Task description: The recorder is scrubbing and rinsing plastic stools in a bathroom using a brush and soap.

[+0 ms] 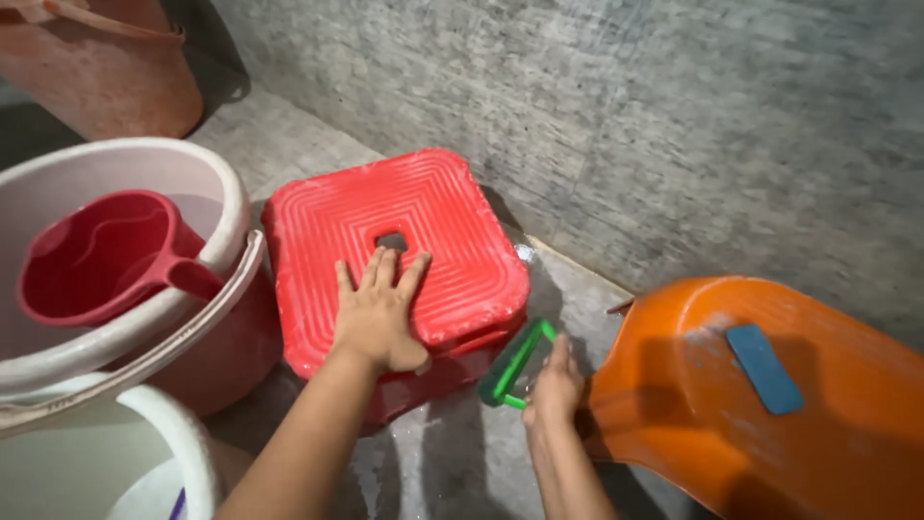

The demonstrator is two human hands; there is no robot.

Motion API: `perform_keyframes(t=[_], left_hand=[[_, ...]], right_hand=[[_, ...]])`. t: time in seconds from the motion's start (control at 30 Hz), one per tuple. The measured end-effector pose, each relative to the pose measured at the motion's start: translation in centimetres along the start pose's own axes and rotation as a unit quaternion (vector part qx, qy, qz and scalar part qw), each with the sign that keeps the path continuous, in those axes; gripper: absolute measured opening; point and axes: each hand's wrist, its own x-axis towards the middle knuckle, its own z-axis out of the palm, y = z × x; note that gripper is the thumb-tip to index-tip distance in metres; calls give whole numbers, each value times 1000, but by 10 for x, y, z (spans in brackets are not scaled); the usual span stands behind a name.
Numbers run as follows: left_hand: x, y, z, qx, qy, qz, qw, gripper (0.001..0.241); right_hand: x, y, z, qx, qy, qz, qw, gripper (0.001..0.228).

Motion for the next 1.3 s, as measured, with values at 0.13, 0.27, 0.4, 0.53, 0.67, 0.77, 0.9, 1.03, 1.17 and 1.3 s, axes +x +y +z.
perform_keyframes(t=[0.13,0.27,0.4,0.53,0.67,0.77,0.9,1.03,1.17,1.3], left_hand=[[-2,1,0,0,2,1,1000,141],[-6,2,-6,1,-14,-5,1000,142],[-6,1,-3,-2,-11,-2,1000,137],[-4,-2,-1,-6,-9,5,1000,135],[-5,0,-4,-4,-3,9,1000,139],[-2,-1,4,-13,-2,6,1000,137],[-1,6,-4,-15,-4,-10,1000,141],[3,14,-8,-28,-20,-33,999,148],[7,9,-1,-29,10,-10,999,145],[8,14,-5,-21,7,-15,1000,147]], right_hand=[[3,-18,2,-52,-32,-32,998,39],[96,3,-7,-196,-50,-180,962,38],[38,-49,9,-168,-88,-165,968,51],[72,-19,16,-178,-38,-143,973,63],[81,-50,12,-382,-21,-78,920,69],[23,-91,21,-401,-56,-64,912,68],[-45,-70,-1,-300,-47,-315,899,54],[-43,-41,-8,-296,-31,-356,886,52],[84,-73,39,-488,-6,-330,808,61],[186,-37,26,-550,-118,-306,768,54]])
